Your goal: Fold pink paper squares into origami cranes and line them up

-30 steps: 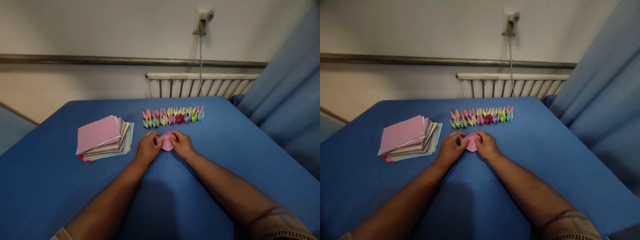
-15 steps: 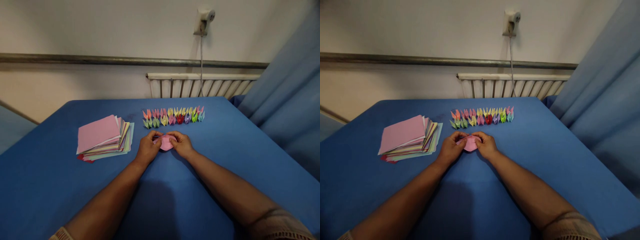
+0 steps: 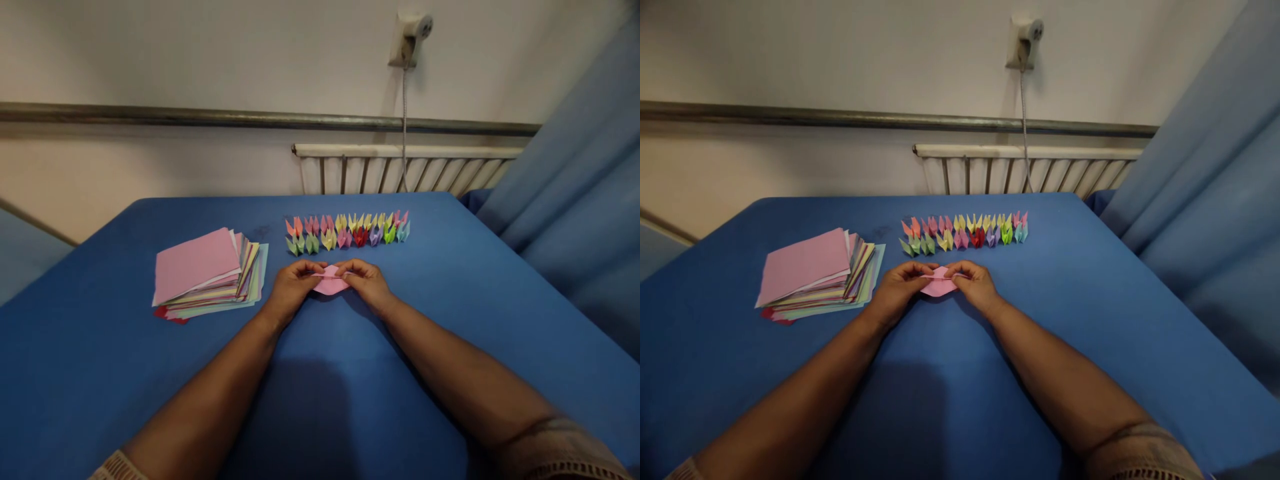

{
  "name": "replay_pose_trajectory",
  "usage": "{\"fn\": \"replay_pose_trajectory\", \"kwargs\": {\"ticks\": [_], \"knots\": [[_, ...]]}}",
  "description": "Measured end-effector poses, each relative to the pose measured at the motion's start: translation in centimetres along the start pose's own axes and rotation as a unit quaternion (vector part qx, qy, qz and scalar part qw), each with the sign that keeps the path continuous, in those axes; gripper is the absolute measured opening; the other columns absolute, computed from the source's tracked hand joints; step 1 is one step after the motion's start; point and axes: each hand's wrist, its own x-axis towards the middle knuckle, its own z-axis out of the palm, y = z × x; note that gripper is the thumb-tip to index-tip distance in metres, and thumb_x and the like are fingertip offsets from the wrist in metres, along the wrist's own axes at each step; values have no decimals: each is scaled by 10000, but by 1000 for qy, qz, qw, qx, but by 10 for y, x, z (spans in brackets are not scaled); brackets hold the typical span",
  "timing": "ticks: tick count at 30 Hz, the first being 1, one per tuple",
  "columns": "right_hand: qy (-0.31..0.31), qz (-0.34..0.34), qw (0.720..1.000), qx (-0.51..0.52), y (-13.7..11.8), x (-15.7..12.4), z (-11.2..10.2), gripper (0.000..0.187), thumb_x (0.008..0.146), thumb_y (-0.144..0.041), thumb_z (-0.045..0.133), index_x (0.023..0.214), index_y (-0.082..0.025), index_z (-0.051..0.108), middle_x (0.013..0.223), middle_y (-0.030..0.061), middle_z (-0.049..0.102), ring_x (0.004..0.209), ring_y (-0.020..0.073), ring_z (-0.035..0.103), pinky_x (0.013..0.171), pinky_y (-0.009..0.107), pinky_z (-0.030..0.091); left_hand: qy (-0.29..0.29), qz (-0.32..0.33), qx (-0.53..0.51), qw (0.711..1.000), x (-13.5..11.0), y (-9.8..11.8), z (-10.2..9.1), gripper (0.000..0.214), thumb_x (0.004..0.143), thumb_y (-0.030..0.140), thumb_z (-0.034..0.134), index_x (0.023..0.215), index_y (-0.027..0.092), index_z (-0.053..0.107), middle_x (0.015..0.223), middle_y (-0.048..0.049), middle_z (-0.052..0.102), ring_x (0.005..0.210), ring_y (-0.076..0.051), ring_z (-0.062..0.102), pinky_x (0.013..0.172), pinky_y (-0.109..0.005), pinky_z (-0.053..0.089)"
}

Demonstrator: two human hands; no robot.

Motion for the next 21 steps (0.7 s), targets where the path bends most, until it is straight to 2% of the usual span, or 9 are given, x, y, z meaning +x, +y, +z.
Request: {"fn": "replay_pose_trajectory", "kwargs": {"ticks": [4,6,9,12,15,21], "knots": [[18,3,1000,-10,-1,1,-2,102,679,-293,606,708,-201,639,805,11,676,779,165,618,771,300,471,-44,0,-16,999,-1,1,-1,289,603,189,688,886,156,643,1137,-96,672,983,-220,640,902,-372,469],[24,4,1000,-16,-1,2,-2,132,681,-319,625,724,-196,640,776,7,668,744,155,607,753,294,470,-39,4,-9,999,-1,2,-1,337,581,165,680,914,157,626,1150,-96,665,1005,-225,633,901,-371,470],[44,13,999,-16,2,4,-1,186,679,-370,654,695,-188,618,689,-7,640,652,135,575,670,273,472,-22,10,-7,1000,-1,1,0,257,584,171,668,829,156,591,1169,-106,655,1033,-238,624,886,-375,476],[61,23,998,-22,8,7,0,224,657,-396,679,677,-189,598,624,-23,605,580,120,542,601,257,462,21,24,-8,999,2,0,2,240,597,173,662,820,158,575,1157,-110,658,1037,-235,621,874,-368,478],[74,20,997,-32,15,10,1,224,643,-386,679,712,-192,591,657,-17,610,604,125,559,617,261,471,54,26,-21,998,3,0,3,303,614,164,659,909,147,591,1115,-107,673,1001,-204,629,871,-338,472],[104,-3,994,-40,22,10,1,251,653,-329,644,852,-200,563,794,6,635,723,145,611,688,278,501,31,-22,-109,993,1,3,2,325,670,212,642,987,152,596,1136,-105,670,936,-192,651,838,-343,493]]}}
